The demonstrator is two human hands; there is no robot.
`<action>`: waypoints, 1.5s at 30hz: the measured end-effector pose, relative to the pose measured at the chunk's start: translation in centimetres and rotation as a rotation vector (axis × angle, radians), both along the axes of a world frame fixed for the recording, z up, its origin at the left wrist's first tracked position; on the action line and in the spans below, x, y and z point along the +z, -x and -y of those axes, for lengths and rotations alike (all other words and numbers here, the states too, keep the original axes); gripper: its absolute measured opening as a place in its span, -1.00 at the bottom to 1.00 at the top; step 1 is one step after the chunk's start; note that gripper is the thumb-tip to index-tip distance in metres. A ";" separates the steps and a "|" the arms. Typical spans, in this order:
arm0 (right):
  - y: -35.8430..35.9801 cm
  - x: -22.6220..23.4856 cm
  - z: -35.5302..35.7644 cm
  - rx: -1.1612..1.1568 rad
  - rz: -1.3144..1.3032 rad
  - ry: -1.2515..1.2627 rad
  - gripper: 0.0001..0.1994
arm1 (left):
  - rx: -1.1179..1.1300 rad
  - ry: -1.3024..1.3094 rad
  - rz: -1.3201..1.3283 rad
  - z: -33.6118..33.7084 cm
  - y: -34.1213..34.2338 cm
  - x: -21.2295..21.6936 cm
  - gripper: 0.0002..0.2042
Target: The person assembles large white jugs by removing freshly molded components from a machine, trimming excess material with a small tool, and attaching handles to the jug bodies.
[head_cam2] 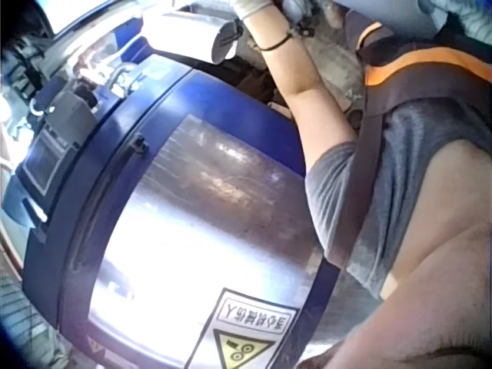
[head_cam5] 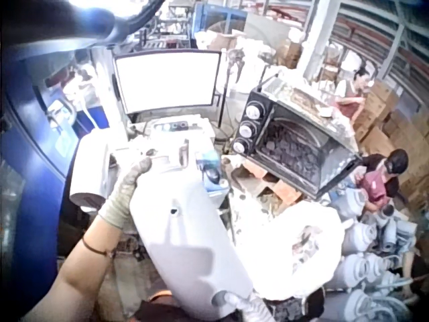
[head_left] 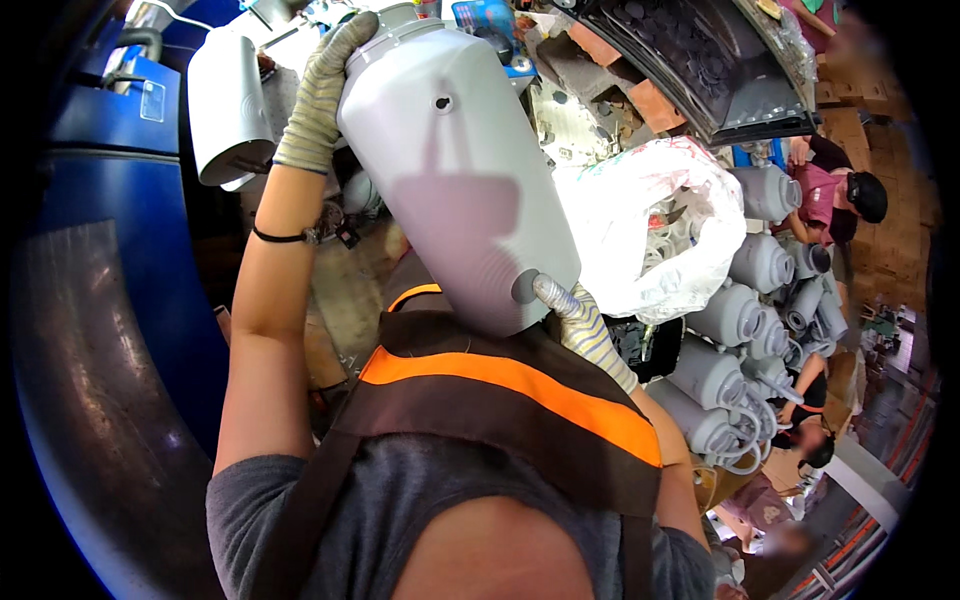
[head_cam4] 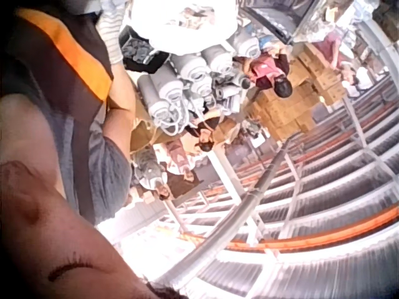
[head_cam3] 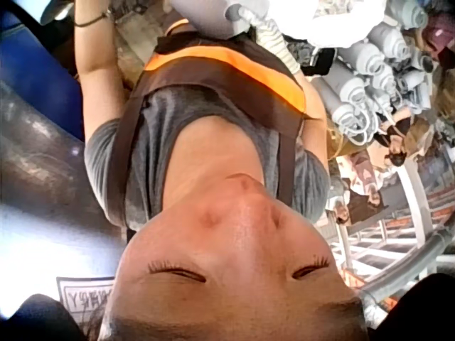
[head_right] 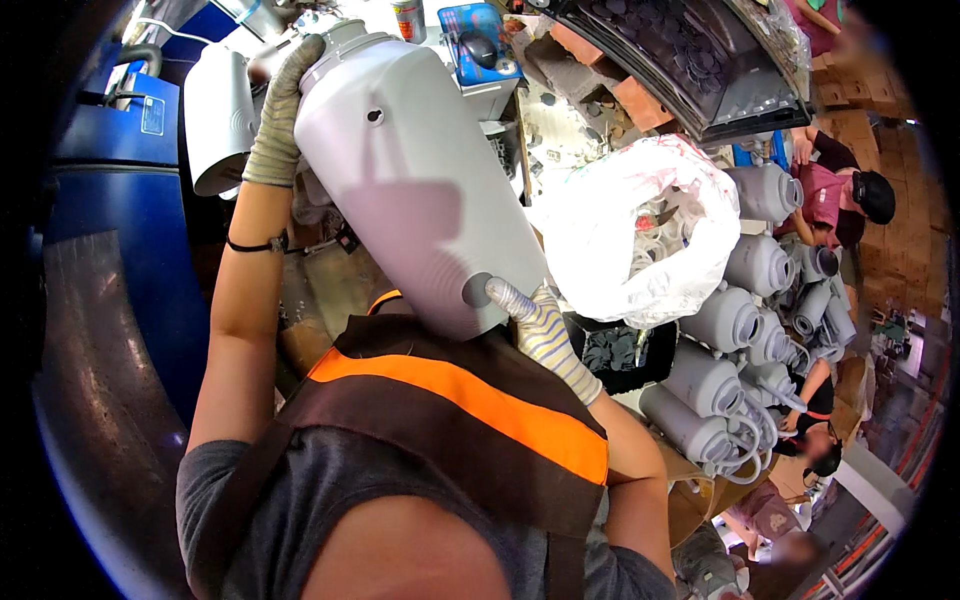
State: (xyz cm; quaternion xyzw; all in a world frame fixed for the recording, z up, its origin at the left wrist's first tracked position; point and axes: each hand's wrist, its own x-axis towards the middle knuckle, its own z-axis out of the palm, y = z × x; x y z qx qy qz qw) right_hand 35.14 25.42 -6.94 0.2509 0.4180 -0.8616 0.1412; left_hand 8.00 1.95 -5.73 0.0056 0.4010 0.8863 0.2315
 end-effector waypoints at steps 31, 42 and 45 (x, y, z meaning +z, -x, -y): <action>7.6 3.4 -2.6 0.729 -0.896 -1.833 -0.26 | 0.374 0.422 0.028 9.5 0.5 -4.8 -0.46; 14.3 -4.0 2.7 0.527 -0.832 -1.729 -0.71 | 1.011 0.214 0.709 23.4 2.4 -10.8 -0.56; 18.9 -6.4 7.0 0.397 -0.804 -1.603 -0.72 | 1.040 0.085 0.346 24.9 5.2 -9.2 -0.79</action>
